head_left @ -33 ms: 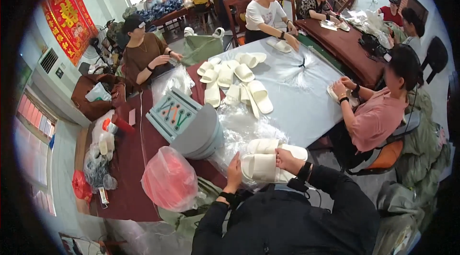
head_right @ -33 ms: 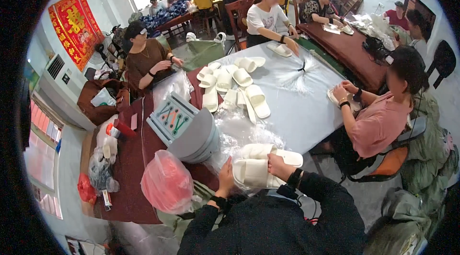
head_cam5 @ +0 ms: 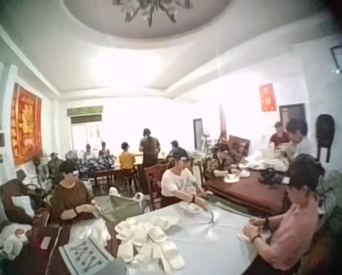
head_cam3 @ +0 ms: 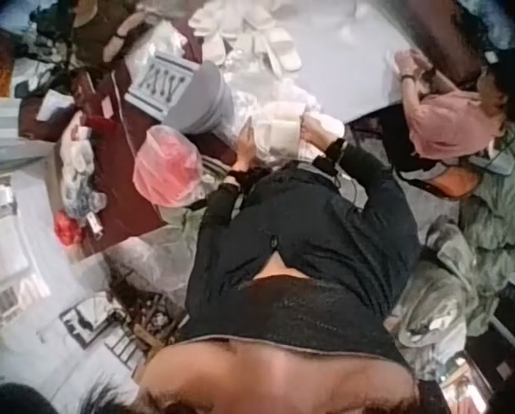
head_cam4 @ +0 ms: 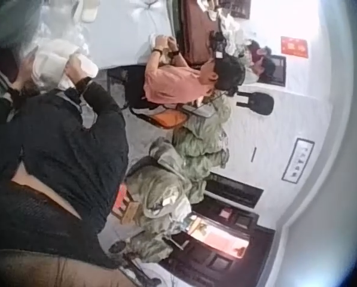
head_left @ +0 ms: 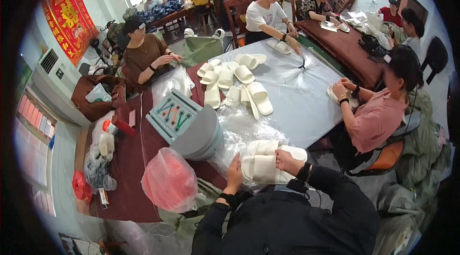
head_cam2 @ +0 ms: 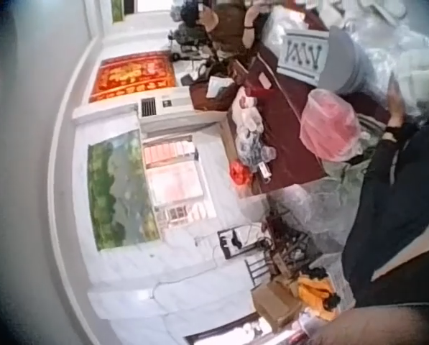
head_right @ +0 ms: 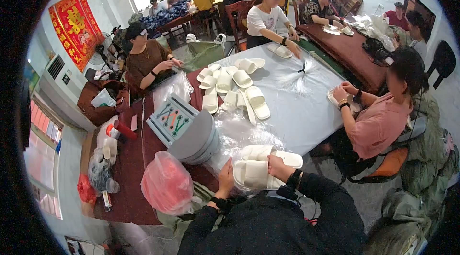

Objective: Inspecting, cleaning, and packing finished white slippers into plastic bags.

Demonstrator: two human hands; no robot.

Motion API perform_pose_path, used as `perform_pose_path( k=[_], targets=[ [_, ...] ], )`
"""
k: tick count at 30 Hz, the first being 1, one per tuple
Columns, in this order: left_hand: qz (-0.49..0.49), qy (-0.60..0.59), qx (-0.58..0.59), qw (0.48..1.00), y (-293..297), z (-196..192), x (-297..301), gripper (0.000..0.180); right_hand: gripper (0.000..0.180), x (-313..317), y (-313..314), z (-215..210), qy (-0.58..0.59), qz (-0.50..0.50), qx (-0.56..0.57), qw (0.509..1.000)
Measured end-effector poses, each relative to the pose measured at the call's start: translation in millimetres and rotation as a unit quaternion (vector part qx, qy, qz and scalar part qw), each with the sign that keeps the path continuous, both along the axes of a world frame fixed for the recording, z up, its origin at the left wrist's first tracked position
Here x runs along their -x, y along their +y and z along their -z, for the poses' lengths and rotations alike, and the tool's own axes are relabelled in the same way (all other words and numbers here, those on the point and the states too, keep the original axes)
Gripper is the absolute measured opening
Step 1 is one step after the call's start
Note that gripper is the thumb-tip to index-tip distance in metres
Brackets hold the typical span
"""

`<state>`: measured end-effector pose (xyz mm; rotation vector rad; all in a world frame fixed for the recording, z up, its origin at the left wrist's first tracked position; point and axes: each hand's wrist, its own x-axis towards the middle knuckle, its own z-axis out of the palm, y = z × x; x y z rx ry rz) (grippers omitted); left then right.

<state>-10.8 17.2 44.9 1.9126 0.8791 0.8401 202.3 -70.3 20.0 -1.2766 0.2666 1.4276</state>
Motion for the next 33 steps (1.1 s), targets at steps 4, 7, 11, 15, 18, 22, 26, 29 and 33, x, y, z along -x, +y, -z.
perform_pose_path(
  k=[4, 7, 11, 15, 18, 22, 26, 29, 33],
  targets=[
    [-0.004, 0.029, -0.033, 0.999, 3, 7, 0, 0.034, 0.01, 3, 7, -6, -0.004, 0.02, 0.034, 0.999],
    [0.038, 0.06, -0.105, 0.992, -3, 10, -7, 0.035, 0.012, 3, 13, 26, 0.043, 0.048, 0.005, 0.998],
    [0.088, 0.169, -0.193, 0.962, -11, 20, -11, 0.037, 0.016, 33, 30, -17, 0.14, 0.082, -0.053, 0.985],
    [0.094, 0.15, -0.176, 0.968, -7, 23, -17, 0.036, 0.023, 53, 40, -49, 0.183, 0.068, -0.074, 0.978],
    [0.091, 0.153, -0.208, 0.962, -7, 15, -19, 0.037, 0.033, 54, 52, -23, 0.125, 0.066, -0.069, 0.988],
    [0.102, 0.135, -0.211, 0.963, -13, 20, -18, 0.037, 0.048, 58, 82, 30, 0.219, 0.062, -0.12, 0.966],
    [0.114, 0.131, -0.215, 0.961, -16, 18, -8, 0.039, 0.029, 67, 86, 47, 0.137, 0.071, -0.079, 0.985],
    [0.112, 0.077, -0.111, 0.984, -14, 45, 9, 0.039, 0.026, 62, 80, 64, 0.104, -0.035, -0.111, 0.988],
    [-0.228, -0.014, 0.27, 0.935, -2, 74, 38, 0.04, 0.014, 16, 62, 198, -0.261, -0.233, -0.249, 0.903]
  ],
)
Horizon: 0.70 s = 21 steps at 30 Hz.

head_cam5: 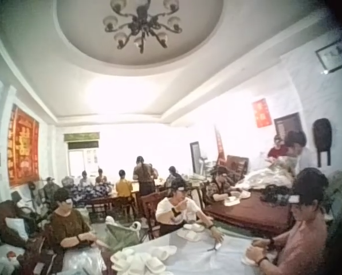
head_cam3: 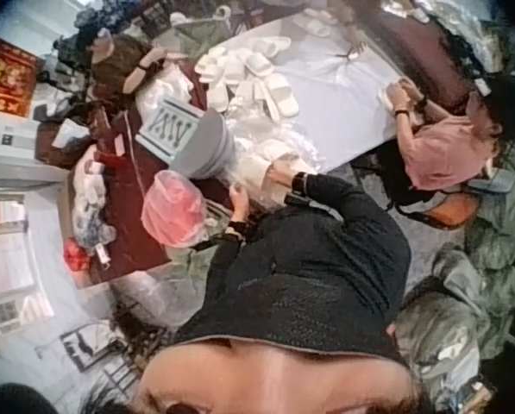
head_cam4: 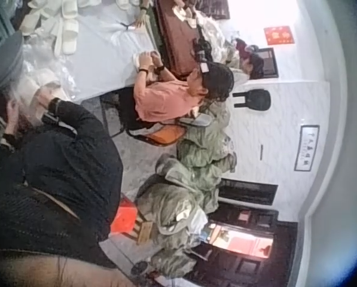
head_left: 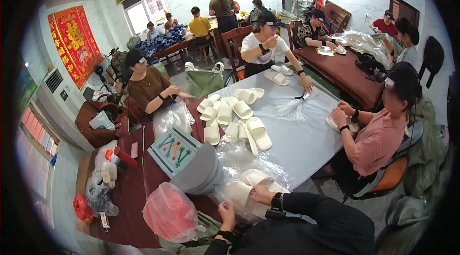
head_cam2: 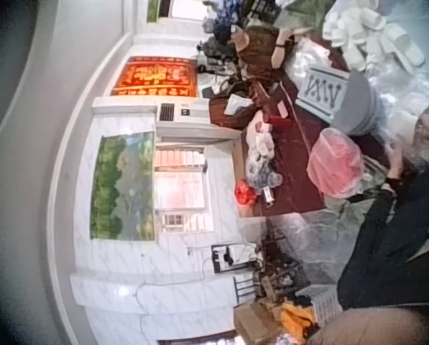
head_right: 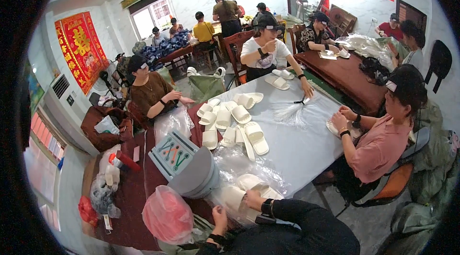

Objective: Inspecting, cleaning, and packing finished white slippers into plastic bags.

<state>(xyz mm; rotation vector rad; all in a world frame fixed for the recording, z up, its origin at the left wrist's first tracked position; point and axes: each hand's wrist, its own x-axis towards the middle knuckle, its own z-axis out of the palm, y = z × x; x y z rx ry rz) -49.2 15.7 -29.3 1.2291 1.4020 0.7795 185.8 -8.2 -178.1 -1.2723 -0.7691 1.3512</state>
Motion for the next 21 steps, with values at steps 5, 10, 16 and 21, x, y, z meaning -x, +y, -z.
perform_pose_path(
  k=[5, 10, 16, 21],
  targets=[
    [0.006, -0.302, 0.319, 0.898, 21, 7, -8, 0.037, 0.021, 41, 36, -41, 0.201, 0.11, 0.149, 0.962],
    [0.019, -0.429, 0.356, 0.83, 15, -5, -23, 0.049, 0.009, 65, 27, -119, 0.309, 0.225, 0.157, 0.911],
    [0.094, -0.444, 0.357, 0.816, 21, -11, -27, 0.057, 0.01, 58, 28, -163, 0.353, 0.236, 0.131, 0.896],
    [0.08, -0.428, 0.362, 0.824, 18, -21, -22, 0.056, 0.014, 76, 36, -235, 0.447, 0.2, 0.09, 0.867]
  ],
)
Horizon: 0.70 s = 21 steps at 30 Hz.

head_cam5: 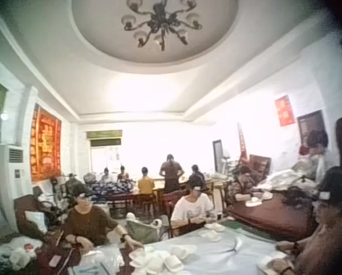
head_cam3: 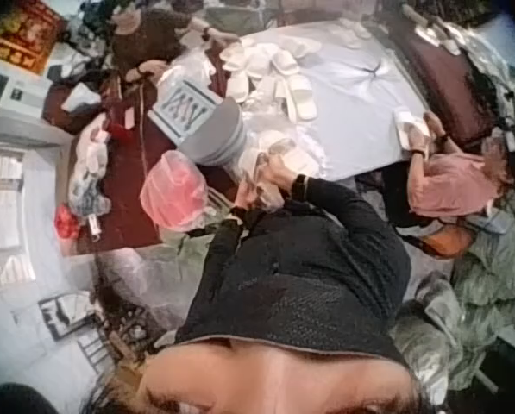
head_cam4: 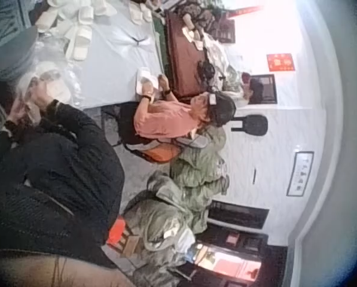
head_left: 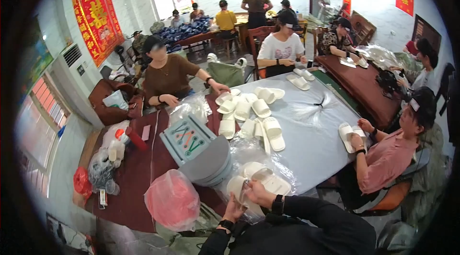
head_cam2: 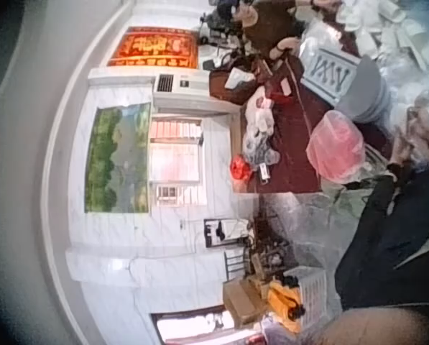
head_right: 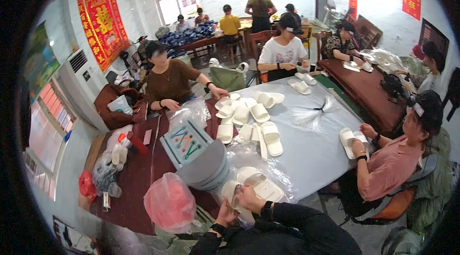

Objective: Inspecting, cleaning, and packing finished white slippers into plastic bags.

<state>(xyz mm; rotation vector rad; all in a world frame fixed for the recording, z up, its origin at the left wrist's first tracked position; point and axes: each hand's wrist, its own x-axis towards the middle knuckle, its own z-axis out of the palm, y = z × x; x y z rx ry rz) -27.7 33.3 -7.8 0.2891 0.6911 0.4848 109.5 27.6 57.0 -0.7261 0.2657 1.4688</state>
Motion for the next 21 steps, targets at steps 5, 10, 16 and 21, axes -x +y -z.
perform_pose_path(
  k=[5, 10, 16, 21],
  targets=[
    [-0.067, -0.065, -0.003, 0.996, -6, 9, 4, 0.05, 0.019, -5, 11, 14, -0.056, -0.113, -0.018, 0.992],
    [-0.08, -0.07, 0.02, 0.994, 0, 1, 13, 0.044, 0.035, -20, 14, -43, -0.108, -0.158, 0.052, 0.98],
    [-0.081, -0.019, -0.052, 0.995, 2, -55, 7, 0.041, 0.031, -35, 7, -54, -0.174, -0.24, -0.006, 0.955],
    [-0.03, 0.026, -0.093, 0.995, 13, -68, 11, 0.029, 0.024, -25, 5, -58, -0.001, -0.042, -0.024, 0.999]
  ],
)
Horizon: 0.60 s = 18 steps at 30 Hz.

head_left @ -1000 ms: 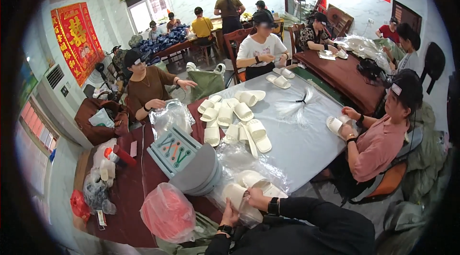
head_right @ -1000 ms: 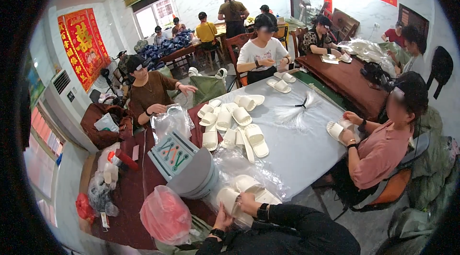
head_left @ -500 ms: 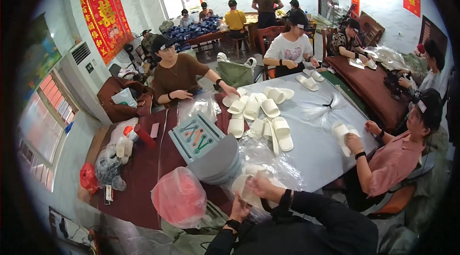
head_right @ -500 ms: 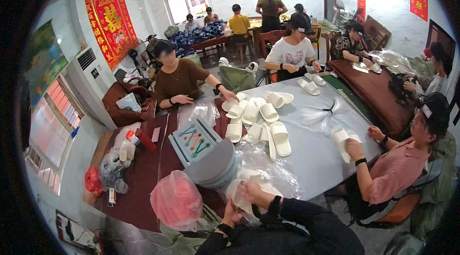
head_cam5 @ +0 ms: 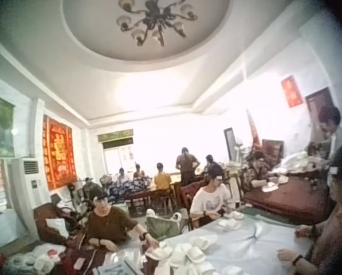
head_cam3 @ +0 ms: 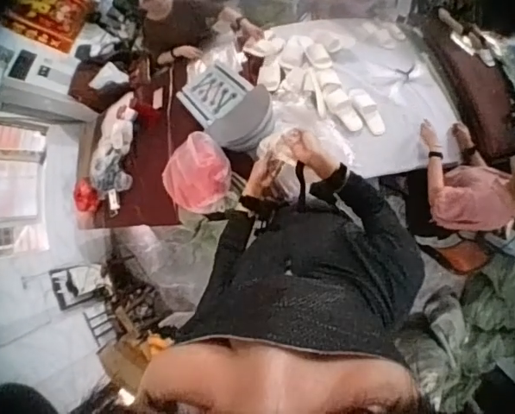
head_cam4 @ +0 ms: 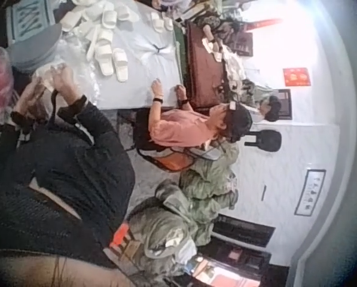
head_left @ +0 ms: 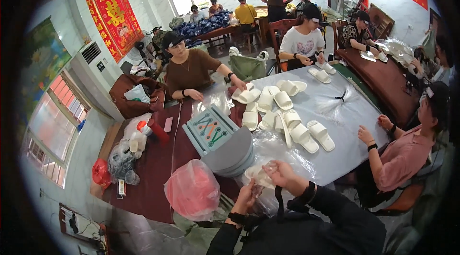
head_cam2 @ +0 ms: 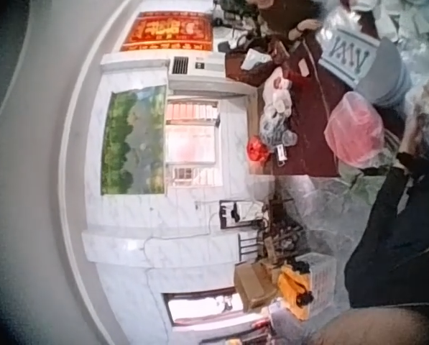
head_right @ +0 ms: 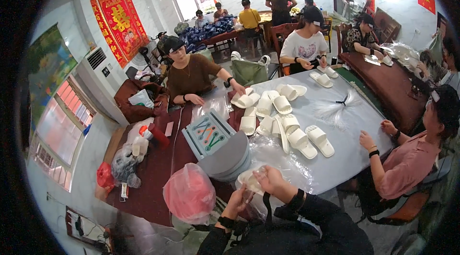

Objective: Inspecting, cleaning, and packing finished white slippers into plastic bags.

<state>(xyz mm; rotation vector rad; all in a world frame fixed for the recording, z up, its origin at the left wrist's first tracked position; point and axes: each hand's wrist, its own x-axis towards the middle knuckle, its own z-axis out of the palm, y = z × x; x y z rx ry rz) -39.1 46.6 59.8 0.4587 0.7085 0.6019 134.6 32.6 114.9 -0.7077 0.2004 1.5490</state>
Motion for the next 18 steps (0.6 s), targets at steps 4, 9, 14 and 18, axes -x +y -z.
perform_pose_path(
  k=[4, 9, 14, 18],
  targets=[
    [0.066, -0.043, -0.01, 0.997, 2, -17, 4, 0.024, 0.029, 3, -2, -20, 0.058, 0.016, -0.047, 0.997],
    [0.008, -0.007, -0.015, 1.0, -14, -79, -8, 0.018, 0.04, 1, -15, -85, 0.02, -0.021, -0.102, 0.994],
    [-0.04, -0.097, -0.037, 0.994, -5, -81, 0, 0.008, 0.034, -16, -14, -116, 0.042, -0.054, -0.073, 0.995],
    [-0.037, -0.1, -0.065, 0.992, -3, -91, -1, 0.009, 0.042, -23, -18, -107, -0.018, -0.059, -0.088, 0.994]
  ],
)
